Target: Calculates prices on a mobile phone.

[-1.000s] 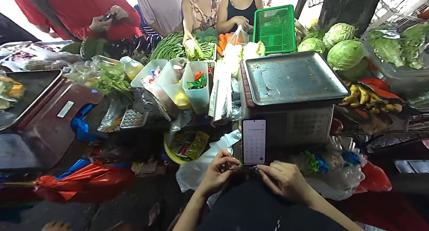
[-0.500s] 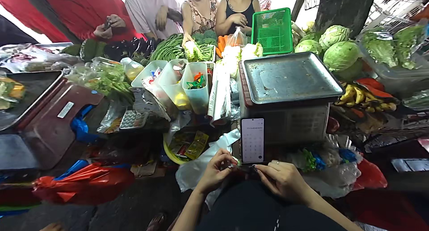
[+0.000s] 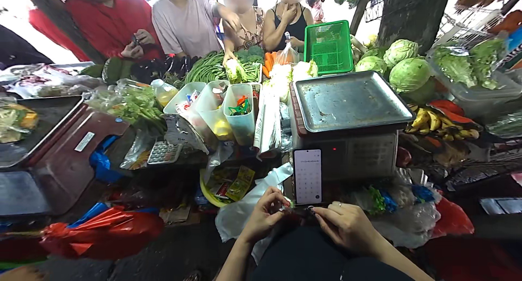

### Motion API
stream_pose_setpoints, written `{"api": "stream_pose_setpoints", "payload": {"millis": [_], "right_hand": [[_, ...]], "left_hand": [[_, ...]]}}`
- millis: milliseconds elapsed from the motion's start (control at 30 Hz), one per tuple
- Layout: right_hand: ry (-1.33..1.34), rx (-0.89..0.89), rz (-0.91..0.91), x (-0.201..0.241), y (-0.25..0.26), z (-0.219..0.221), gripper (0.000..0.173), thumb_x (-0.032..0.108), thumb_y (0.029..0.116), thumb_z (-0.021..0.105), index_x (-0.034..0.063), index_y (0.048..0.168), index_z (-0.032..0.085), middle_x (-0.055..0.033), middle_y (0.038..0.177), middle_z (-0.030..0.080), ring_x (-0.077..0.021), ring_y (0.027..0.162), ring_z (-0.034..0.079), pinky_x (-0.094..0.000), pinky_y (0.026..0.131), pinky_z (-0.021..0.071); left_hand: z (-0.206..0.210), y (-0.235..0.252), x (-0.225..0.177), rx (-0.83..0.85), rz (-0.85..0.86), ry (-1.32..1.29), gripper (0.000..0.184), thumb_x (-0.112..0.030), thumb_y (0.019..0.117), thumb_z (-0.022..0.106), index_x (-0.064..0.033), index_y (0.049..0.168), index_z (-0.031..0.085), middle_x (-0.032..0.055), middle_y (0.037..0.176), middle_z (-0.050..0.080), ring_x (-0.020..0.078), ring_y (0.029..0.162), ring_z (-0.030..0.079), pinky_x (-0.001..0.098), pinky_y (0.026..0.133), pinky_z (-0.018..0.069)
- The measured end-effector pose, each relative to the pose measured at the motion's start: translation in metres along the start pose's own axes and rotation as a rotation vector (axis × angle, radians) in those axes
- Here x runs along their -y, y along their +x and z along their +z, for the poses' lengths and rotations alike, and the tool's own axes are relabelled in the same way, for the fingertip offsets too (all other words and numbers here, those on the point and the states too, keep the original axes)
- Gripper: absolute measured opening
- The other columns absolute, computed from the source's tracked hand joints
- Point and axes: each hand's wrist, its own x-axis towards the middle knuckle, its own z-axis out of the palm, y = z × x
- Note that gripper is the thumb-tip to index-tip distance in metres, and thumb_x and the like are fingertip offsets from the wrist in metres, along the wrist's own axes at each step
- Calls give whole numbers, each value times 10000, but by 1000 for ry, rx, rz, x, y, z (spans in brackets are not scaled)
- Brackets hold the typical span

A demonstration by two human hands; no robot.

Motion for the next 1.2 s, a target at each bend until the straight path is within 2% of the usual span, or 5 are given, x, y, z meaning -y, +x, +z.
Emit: {"api": "stream_pose_setpoints", "payload": {"millis": [267, 467, 700, 900, 1200], "right_hand": [[-89, -133, 135, -2, 7, -8, 278, 327, 1003, 562, 182, 967, 796, 51, 677, 643, -104, 668, 590, -290, 655, 472], [-28, -162, 173, -7, 11, -10, 261, 325, 1001, 567, 204, 973, 796, 56, 1107, 763, -102, 1055, 659, -353, 996, 464], [-13, -127, 163, -6, 6, -5, 267, 287, 988, 556, 167, 921, 785, 39, 1091, 781, -92, 986, 692, -321, 949, 496], [-84, -115, 155, -9, 0, -3, 299, 295, 995, 557, 163, 1005, 825, 13, 593, 597, -143, 573, 561, -327, 630, 465], [-89, -62, 183, -6, -7, 1, 312, 288, 1023, 546, 153, 1107, 814, -33, 580, 553, -186, 516, 534, -328, 494, 430]], "left_hand": [[4, -3, 3, -47, 34, 0, 204, -60, 849, 793, -124, 1029, 722, -5, 1074, 626, 59, 928, 602, 201, 787, 536], [4, -3, 5, -38, 63, 21, 198, -66, 864, 778, -115, 1046, 717, 0, 1087, 635, 57, 921, 614, 202, 783, 546], [4, -4, 4, -36, 53, 18, 203, -61, 854, 780, -125, 1037, 723, -7, 1079, 627, 47, 931, 601, 188, 786, 533], [3, -3, 3, -27, 61, 15, 199, -69, 861, 780, -127, 1041, 720, -20, 1087, 623, 28, 913, 598, 176, 777, 531], [2, -1, 1, -7, 60, 45, 192, -66, 869, 778, -119, 1035, 699, -34, 1075, 622, 21, 939, 588, 179, 796, 516]]}}
